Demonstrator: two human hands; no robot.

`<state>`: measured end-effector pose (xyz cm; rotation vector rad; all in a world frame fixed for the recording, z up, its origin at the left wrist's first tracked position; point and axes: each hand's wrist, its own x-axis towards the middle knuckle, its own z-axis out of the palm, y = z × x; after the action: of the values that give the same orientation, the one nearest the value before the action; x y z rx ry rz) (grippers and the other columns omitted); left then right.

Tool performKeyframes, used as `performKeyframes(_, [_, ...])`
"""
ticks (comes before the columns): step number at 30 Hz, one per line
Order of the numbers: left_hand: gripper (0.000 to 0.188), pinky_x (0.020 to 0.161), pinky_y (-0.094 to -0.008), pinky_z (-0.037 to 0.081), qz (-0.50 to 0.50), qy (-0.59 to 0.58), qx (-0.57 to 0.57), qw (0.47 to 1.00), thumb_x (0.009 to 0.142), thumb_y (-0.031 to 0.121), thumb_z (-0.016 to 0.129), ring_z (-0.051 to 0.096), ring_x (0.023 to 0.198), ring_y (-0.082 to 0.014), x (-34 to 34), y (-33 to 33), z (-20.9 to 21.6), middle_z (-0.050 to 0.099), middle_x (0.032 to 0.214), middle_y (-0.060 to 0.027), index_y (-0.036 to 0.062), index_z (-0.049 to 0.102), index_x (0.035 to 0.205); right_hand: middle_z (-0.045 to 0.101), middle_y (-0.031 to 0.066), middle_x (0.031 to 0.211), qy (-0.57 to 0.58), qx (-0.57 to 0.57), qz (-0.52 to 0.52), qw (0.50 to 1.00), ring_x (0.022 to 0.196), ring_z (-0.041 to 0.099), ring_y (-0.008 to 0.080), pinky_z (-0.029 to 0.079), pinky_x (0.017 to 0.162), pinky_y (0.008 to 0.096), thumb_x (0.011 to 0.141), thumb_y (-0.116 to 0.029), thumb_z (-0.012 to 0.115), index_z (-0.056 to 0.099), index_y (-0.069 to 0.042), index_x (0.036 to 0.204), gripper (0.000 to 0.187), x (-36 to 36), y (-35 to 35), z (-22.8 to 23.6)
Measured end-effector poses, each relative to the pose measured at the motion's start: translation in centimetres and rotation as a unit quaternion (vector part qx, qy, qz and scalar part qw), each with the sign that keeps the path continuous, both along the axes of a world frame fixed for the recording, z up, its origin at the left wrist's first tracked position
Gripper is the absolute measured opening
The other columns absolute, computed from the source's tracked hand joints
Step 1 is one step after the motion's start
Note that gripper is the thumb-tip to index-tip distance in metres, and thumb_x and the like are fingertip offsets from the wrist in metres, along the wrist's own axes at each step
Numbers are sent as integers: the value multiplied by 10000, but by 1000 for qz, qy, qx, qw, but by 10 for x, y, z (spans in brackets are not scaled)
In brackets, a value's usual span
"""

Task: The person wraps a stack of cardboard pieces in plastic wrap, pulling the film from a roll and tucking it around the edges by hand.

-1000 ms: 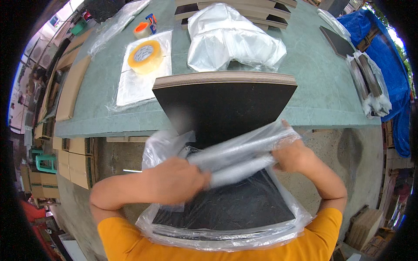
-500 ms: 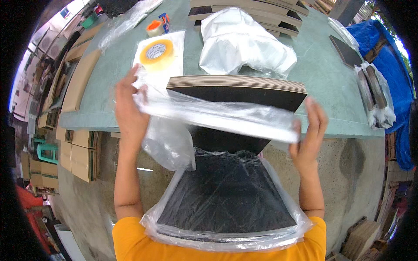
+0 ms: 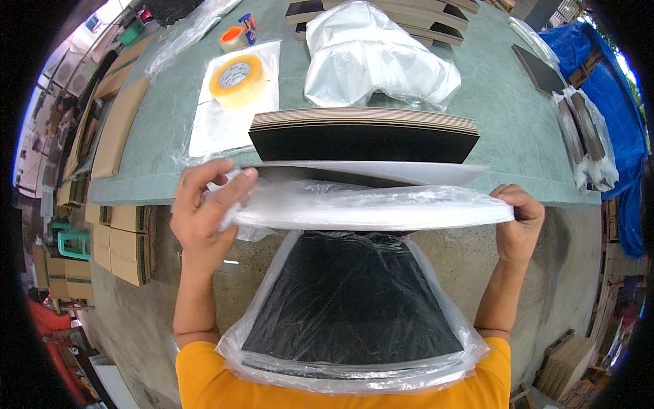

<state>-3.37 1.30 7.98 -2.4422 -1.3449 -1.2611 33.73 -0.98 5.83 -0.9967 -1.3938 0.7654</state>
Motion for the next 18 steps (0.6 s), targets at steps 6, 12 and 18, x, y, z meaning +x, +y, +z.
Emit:
performKeyframes(6, [442,594,-264,423,55,11,6,998,531,-53,632,523,748,-180,8,-8,1,562,823,-71,105,640,944,576,96,651,-40,36,76,996,592,537,170,414,535,268,596,-51,707,585,16,676,161,6,-3,6])
performKeyframes(12, [396,640,-257,428,-198,-166,-280,924,537,27,670,543,783,-152,-31,16,7,584,804,-91,28,625,930,578,83,676,65,-86,203,973,562,525,140,413,521,261,573,-186,754,570,30,749,334,16,-4,-3])
performKeyframes(18, [426,781,-268,404,-254,-357,-692,574,608,183,668,537,882,-190,-53,14,-123,574,942,-108,-22,579,970,588,74,754,174,-384,276,864,702,551,121,423,598,238,642,-229,694,543,15,851,356,3,11,-95])
